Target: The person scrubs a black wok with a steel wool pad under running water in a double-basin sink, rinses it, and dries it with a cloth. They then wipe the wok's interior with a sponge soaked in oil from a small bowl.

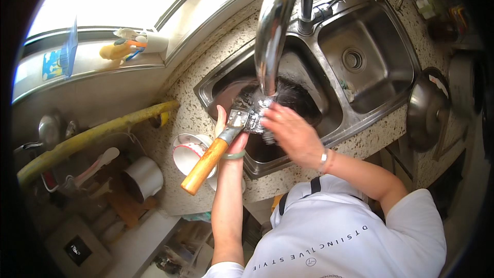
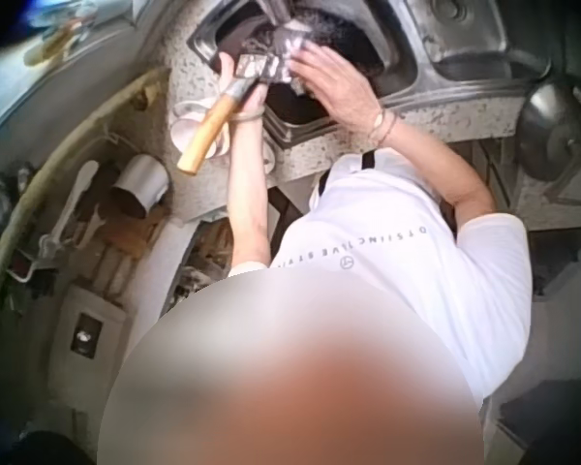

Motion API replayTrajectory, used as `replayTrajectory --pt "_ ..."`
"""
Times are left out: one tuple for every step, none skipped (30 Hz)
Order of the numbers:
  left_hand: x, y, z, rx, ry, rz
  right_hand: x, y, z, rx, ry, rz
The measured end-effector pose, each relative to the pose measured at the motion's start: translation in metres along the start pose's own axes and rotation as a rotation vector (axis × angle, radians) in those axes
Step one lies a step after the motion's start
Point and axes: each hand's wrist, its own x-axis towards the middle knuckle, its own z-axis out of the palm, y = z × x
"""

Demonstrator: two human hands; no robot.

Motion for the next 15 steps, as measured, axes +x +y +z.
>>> replayTrajectory --pt "-0.001 -0.002 0.001 0.008 0.029 0.021 -0.015 0.01 -0.012 0.009 -0.013 0.043" --pt "-0.003 -0.003 0.003 0.021 0.059 0.037 -0.031 0.02 -0.021 0.056 -0.011 0.157" --pt "-0.003 -0.004 0.005 0.038 0.088 0.051 -0.038 0.025 -0.026 0.104 -0.003 0.272" --pt "-0.002 -0.004 0.0 0.035 0.044 0.057 -0.04 0.027 -0.024 0.144 0.002 0.257" --pt "-0.002 -0.006 0.007 0.062 0.064 0.05 -0.035 0.027 -0.024 0.18 0.011 0.245" --pt "-0.003 -0.009 0.019 0.088 0.086 0.041 -0.03 0.025 -0.023 0.217 0.019 0.237" --pt "-0.004 -0.011 0.025 0.114 0.11 0.033 -0.018 0.023 -0.017 0.258 0.014 0.166" --pt "-0.005 -0.01 0.019 0.09 0.091 0.002 -0.001 0.017 -0.012 0.245 0.01 0.084" --pt "-0.005 -0.011 0.017 0.066 0.072 -0.035 0.015 0.011 -0.006 0.229 0.008 0.007" --pt "-0.004 -0.014 0.018 0.095 0.129 -0.028 0.03 0.008 -0.001 0.3 0.03 -0.014" --pt "-0.002 -0.013 0.012 -0.002 -0.101 -0.082 0.043 0.007 0.004 0.374 0.043 -0.037" --pt "-0.002 -0.014 0.006 0.023 -0.061 -0.061 0.049 0.01 0.01 0.349 0.086 -0.067" --pt "-0.001 -0.015 0.002 0.048 -0.021 -0.041 0.05 0.01 0.011 0.372 0.068 -0.052" --pt "-0.002 -0.016 0.005 0.033 -0.057 -0.046 0.051 0.011 0.011 0.391 0.041 -0.035" --pt "-0.002 -0.017 0.009 0.043 -0.023 -0.053 0.052 0.011 0.01 0.408 0.016 -0.018"
